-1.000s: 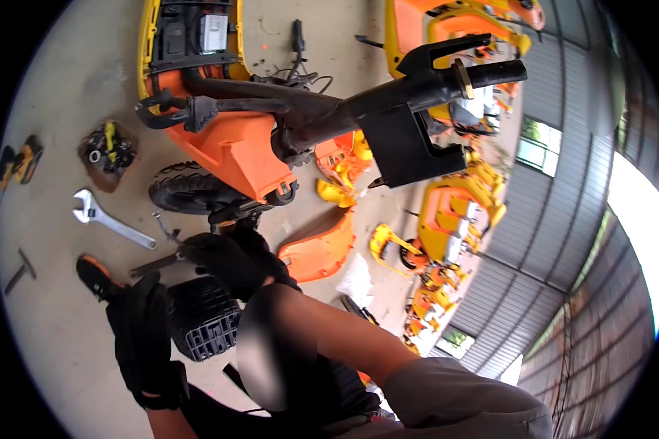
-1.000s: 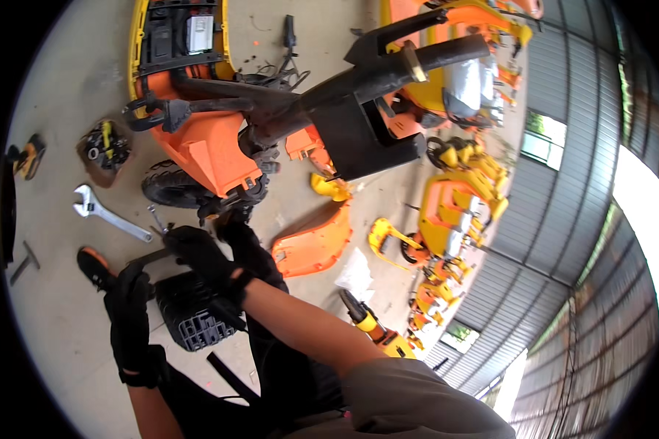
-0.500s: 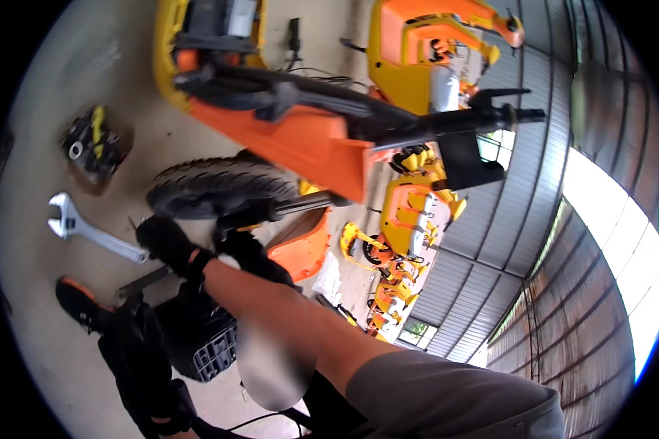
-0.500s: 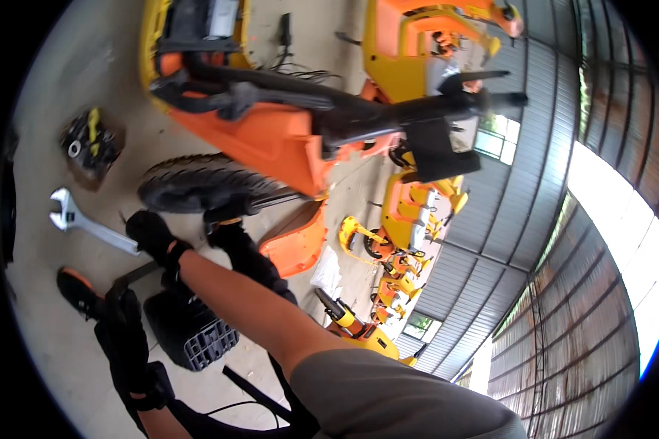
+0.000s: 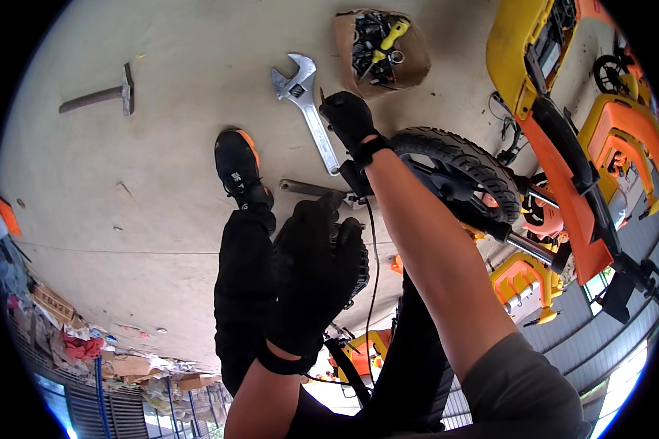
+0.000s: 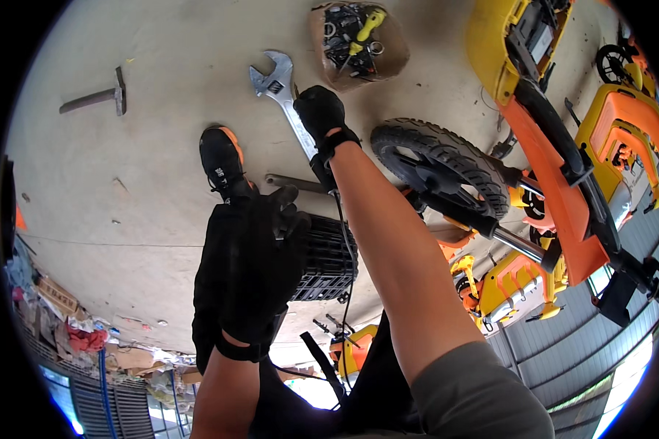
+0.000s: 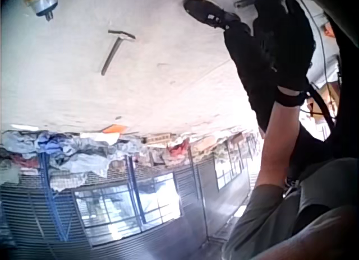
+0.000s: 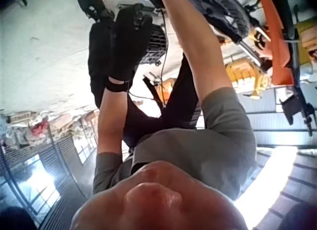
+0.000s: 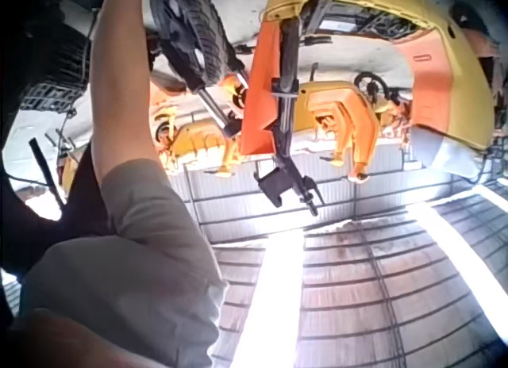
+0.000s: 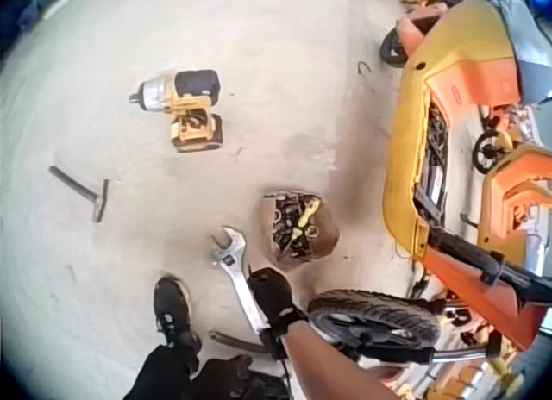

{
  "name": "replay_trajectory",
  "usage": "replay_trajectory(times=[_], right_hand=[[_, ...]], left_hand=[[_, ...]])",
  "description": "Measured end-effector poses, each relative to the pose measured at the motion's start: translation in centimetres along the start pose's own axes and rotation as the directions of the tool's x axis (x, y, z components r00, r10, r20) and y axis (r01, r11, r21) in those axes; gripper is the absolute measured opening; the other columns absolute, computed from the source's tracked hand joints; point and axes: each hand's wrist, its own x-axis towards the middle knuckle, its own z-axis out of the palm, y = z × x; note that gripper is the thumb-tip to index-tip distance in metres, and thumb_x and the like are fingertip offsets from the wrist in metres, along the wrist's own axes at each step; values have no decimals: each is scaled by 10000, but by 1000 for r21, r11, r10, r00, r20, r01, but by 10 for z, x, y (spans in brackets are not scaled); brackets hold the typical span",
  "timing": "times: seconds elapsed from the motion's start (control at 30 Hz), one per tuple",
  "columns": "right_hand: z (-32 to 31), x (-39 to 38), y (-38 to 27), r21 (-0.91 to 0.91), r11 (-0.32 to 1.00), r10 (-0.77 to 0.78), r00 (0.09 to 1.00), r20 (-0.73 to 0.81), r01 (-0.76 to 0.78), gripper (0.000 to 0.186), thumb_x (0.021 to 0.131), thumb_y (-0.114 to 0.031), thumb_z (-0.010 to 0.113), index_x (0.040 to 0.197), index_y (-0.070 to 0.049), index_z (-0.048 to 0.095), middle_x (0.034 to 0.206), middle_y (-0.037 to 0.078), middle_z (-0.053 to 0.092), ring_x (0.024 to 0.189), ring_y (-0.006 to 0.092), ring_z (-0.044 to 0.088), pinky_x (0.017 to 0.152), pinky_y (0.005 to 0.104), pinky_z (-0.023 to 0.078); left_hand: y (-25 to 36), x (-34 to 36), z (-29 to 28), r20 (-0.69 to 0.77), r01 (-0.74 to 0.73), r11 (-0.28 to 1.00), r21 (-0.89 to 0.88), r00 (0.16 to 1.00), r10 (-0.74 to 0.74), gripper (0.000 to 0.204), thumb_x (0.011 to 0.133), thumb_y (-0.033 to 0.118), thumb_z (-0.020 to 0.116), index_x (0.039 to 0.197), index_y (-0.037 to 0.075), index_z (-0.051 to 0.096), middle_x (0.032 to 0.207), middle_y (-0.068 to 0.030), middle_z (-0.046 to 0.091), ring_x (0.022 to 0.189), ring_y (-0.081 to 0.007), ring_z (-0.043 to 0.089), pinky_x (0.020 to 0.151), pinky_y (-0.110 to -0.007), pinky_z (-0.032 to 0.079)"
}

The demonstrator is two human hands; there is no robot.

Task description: The person uses an adjustable wrench to loosen and remove parts from the steering column and front wheel assembly of a scooter, then handles and shows the removed metal components.

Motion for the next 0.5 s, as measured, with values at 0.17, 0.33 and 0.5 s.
replay_trajectory(times=[0.17,0.33,0.5], right_hand=[[28,21,-27,294,945,134,989,61,-146,224,795,-243,690,885,-38,707,727,122,678,631,230,673,610,351,550],[37,46,-64,172,985,36,995,-90,-20,216,788,-240,700,889,-49,700,812,115,703,770,272,686,704,383,549],[35,71,-83,57,998,9,979,-202,2,224,787,-254,687,902,-62,700,895,134,714,876,329,676,790,423,526]], left_hand=[[-11,7,-9,-10,72,980,-184,997,-75,310,851,67,675,1140,-14,596,949,-143,651,827,-265,628,731,-363,504],[-5,16,-32,37,79,997,-22,996,-78,356,840,52,678,1178,-18,590,1023,-150,686,893,-266,638,790,-365,518],[-13,16,-29,20,121,985,-126,993,-120,374,847,51,662,1203,-26,574,1056,-167,677,912,-278,635,800,-374,509]])
